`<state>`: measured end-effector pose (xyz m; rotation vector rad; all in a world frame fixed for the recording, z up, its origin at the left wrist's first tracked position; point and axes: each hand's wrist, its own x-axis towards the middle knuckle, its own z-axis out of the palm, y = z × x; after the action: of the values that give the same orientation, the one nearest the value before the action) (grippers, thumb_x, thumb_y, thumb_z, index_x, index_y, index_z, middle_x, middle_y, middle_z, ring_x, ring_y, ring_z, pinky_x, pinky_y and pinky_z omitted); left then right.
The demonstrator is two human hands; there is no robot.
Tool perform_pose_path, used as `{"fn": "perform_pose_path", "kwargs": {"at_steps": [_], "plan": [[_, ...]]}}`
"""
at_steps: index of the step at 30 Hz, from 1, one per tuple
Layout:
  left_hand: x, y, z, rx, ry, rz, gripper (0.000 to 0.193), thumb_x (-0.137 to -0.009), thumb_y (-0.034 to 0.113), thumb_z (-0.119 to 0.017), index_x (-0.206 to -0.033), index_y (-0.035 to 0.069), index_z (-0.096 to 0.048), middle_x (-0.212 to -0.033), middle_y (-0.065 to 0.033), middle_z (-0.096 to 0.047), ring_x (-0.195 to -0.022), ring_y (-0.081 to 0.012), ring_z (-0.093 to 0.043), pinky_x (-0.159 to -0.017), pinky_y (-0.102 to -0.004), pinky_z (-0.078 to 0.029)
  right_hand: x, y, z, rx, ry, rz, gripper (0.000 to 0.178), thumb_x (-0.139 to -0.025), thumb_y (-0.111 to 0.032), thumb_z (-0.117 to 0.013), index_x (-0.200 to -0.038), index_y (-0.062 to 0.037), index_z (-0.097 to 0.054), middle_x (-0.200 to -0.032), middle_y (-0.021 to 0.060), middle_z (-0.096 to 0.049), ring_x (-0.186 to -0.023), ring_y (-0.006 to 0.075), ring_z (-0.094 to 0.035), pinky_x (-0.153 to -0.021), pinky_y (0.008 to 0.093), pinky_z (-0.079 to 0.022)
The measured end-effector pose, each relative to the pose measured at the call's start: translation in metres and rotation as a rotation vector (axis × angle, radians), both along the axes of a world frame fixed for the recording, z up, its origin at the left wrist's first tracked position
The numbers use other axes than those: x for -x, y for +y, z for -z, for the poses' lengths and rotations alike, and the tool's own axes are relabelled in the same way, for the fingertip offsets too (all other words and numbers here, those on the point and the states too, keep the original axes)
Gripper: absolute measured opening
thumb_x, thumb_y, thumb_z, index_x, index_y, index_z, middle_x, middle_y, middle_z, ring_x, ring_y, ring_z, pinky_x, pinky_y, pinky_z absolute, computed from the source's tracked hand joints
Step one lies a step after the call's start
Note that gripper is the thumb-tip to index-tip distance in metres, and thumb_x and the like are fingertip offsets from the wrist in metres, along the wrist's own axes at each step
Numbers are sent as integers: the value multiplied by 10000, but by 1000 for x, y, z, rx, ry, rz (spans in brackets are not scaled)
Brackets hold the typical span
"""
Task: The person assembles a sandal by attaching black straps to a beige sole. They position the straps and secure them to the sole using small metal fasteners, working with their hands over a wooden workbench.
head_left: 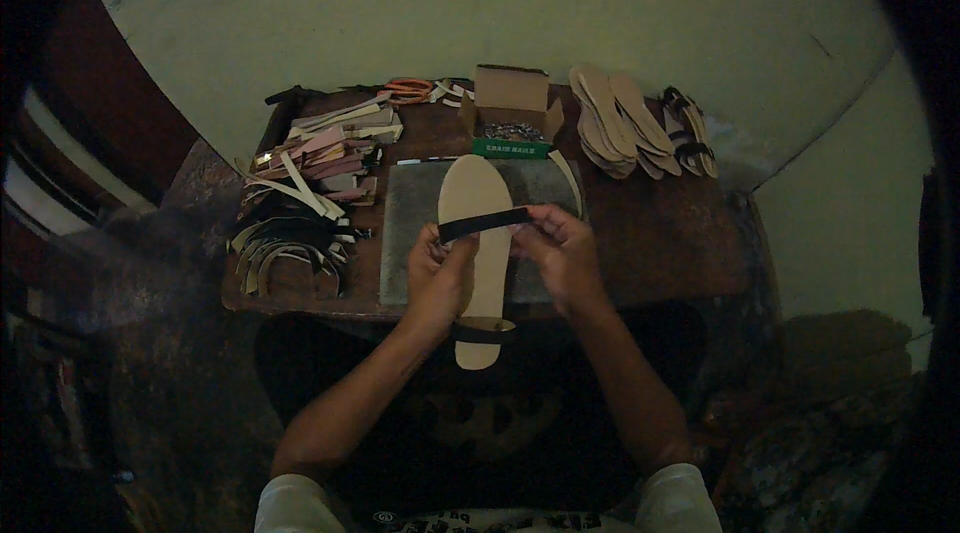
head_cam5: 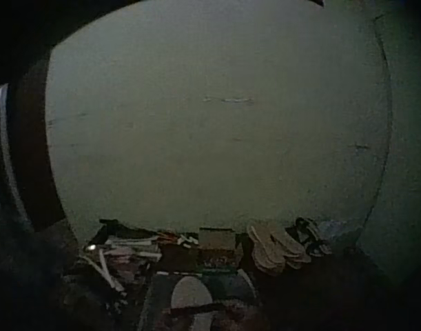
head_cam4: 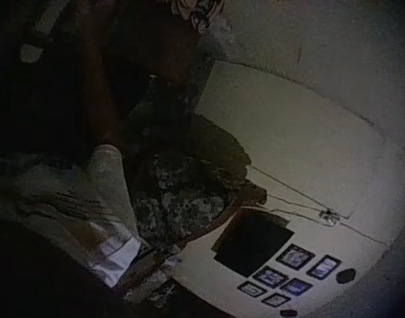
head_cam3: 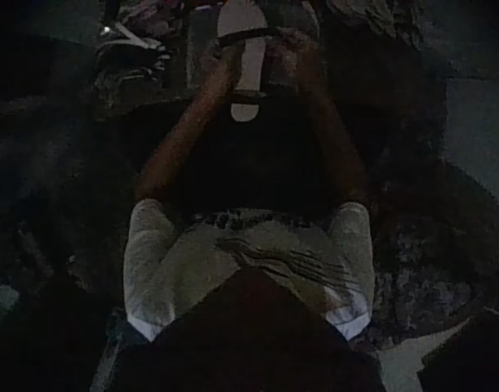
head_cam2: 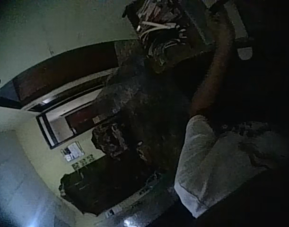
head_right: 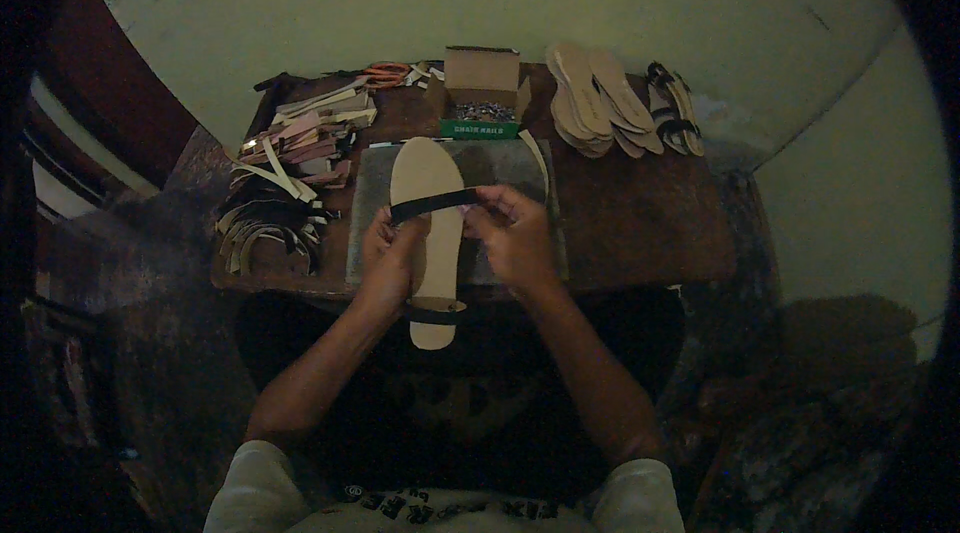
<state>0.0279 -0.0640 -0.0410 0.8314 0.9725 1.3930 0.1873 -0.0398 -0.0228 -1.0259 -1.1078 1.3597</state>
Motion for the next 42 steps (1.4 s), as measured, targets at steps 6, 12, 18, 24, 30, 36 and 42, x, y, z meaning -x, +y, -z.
{"fn": "perform_pose_path", "kwargs": {"at_steps": [6,12,18,24,30,36,42], "plan": [[-3,0,-5,51,30,-41,127,-929,81,-616,-1000,64,-513,-899,-28,-623,-789,-82,-575,-695,-260,-475,3,-2,0,-17,-20,28,177,-899,-36,-637,-1059,38,-629,-961,92,-681,-838,153,-650,-762,316,-546],[-7,1,3,-19,4,-72,128,-924,72,-620,-971,71,-501,-906,-20,-610,-806,-75,-559,-700,-246,-457,4,-4,-2,-20,-78,63,138,-884,-39,-651,-1014,9,-651,-912,66,-687,-799,129,-639,-741,286,-515],[-5,-1,9,-34,58,-52,143,-930,69,-612,-990,68,-482,-901,-24,-614,-807,-76,-565,-704,-252,-460,5,-4,-4,-37,-261,147,133,-850,-8,-672,-980,16,-661,-877,73,-692,-746,118,-643,-694,272,-528],[-9,-2,-3,27,-23,-64,130,-932,75,-616,-981,74,-496,-842,-17,-623,-735,-73,-578,-652,-252,-471,10,-2,4,11,-54,158,184,-850,-24,-679,-1021,41,-657,-896,78,-689,-738,123,-639,-678,272,-527],[-4,-2,2,68,101,-70,168,-920,116,-656,-991,76,-509,-856,-25,-638,-734,-72,-588,-635,-250,-469,5,-1,17,19,-107,102,200,-874,-58,-662,-1047,41,-657,-933,76,-684,-787,119,-633,-701,271,-524],[-3,0,6,67,58,-27,174,-921,120,-654,-1022,66,-523,-914,-45,-646,-791,-93,-602,-685,-263,-489,7,-3,14,40,-117,133,185,-874,-68,-658,-1047,-5,-671,-931,46,-672,-799,106,-606,-693,264,-511],[-3,0,6,98,6,-17,177,-928,119,-640,-1045,54,-524,-938,-58,-650,-827,-107,-611,-718,-269,-497,8,-2,16,-5,-108,151,178,-856,-58,-679,-1030,-16,-671,-913,29,-657,-777,98,-588,-657,262,-486]]}}
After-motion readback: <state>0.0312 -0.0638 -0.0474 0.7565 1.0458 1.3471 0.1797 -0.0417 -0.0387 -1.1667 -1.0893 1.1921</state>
